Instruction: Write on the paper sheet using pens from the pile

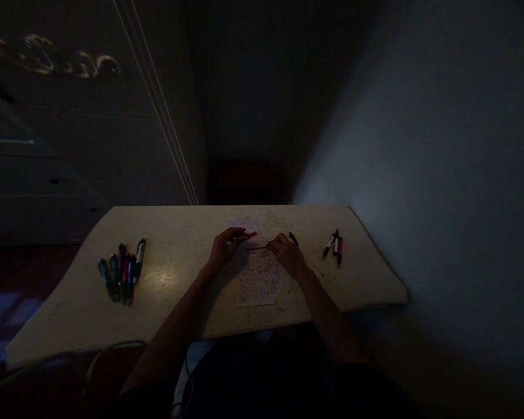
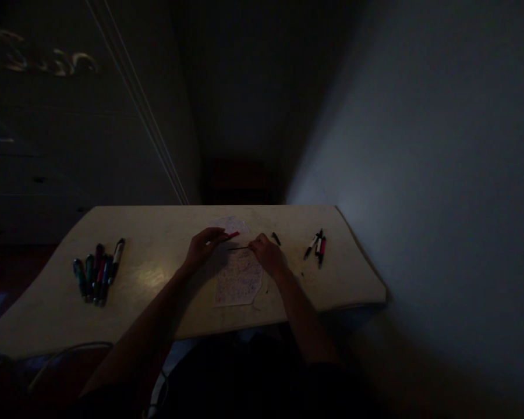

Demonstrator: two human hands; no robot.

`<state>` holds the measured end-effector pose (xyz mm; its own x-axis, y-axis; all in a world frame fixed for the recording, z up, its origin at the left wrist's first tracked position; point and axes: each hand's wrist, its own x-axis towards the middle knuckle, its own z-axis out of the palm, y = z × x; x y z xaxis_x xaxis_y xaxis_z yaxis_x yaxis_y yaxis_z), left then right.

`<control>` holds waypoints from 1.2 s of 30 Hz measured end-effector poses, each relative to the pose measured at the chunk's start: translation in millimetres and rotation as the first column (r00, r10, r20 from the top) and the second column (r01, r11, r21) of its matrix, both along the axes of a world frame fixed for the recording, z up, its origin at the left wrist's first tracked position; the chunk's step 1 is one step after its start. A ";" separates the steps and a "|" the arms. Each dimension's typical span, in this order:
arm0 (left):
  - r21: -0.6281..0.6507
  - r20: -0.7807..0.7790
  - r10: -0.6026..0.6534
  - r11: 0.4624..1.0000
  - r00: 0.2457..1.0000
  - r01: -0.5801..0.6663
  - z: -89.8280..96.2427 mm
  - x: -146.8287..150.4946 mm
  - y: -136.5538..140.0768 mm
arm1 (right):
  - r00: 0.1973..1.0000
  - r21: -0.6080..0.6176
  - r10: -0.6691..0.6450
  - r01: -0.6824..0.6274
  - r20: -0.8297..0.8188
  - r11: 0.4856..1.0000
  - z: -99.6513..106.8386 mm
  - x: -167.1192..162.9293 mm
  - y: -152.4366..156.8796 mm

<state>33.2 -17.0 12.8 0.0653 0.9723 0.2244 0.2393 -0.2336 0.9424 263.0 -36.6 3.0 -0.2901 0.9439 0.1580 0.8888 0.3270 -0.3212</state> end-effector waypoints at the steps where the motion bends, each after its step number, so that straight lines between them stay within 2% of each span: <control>1: -0.016 0.034 -0.007 1.000 0.999 0.008 0.5 0.4 0.3 | 1.000 -0.007 -0.008 0.008 0.013 1.000 0.4 -1.3 -0.1; 7: -0.079 0.236 -0.011 0.996 0.972 0.030 2.2 2.1 1.3 | 1.000 0.017 -0.012 0.012 -0.023 1.000 -3.6 -2.8 0.5; 15: -0.156 0.365 0.012 0.987 0.931 0.049 6.8 3.8 0.7 | 0.947 0.142 0.002 0.045 -0.320 0.989 -8.3 0.9 3.9; 20: -0.159 0.341 0.070 0.987 0.937 -0.016 8.8 2.1 0.9 | 0.906 0.185 -0.008 0.095 -0.423 0.978 -11.0 2.9 6.0; 24: -0.152 0.266 0.053 0.988 0.962 -0.013 6.7 1.5 0.7 | 0.867 0.185 -0.003 0.109 -0.498 0.977 -11.1 4.9 6.9; 29: -0.087 0.175 0.051 0.996 0.983 -0.036 -0.1 2.3 1.5 | 0.873 0.142 0.003 0.076 -0.488 0.987 -12.1 5.8 7.8; 36: -0.036 0.175 0.005 0.999 0.984 0.001 -1.9 0.8 1.8 | 0.877 0.124 -0.009 0.078 -0.480 0.989 -9.4 7.7 6.7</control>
<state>34.1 -15.2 10.8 0.0259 0.9800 0.1971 0.0699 -0.1984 0.9776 270.7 -29.9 -6.5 -0.1060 0.9131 0.3938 0.6528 0.3627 -0.6651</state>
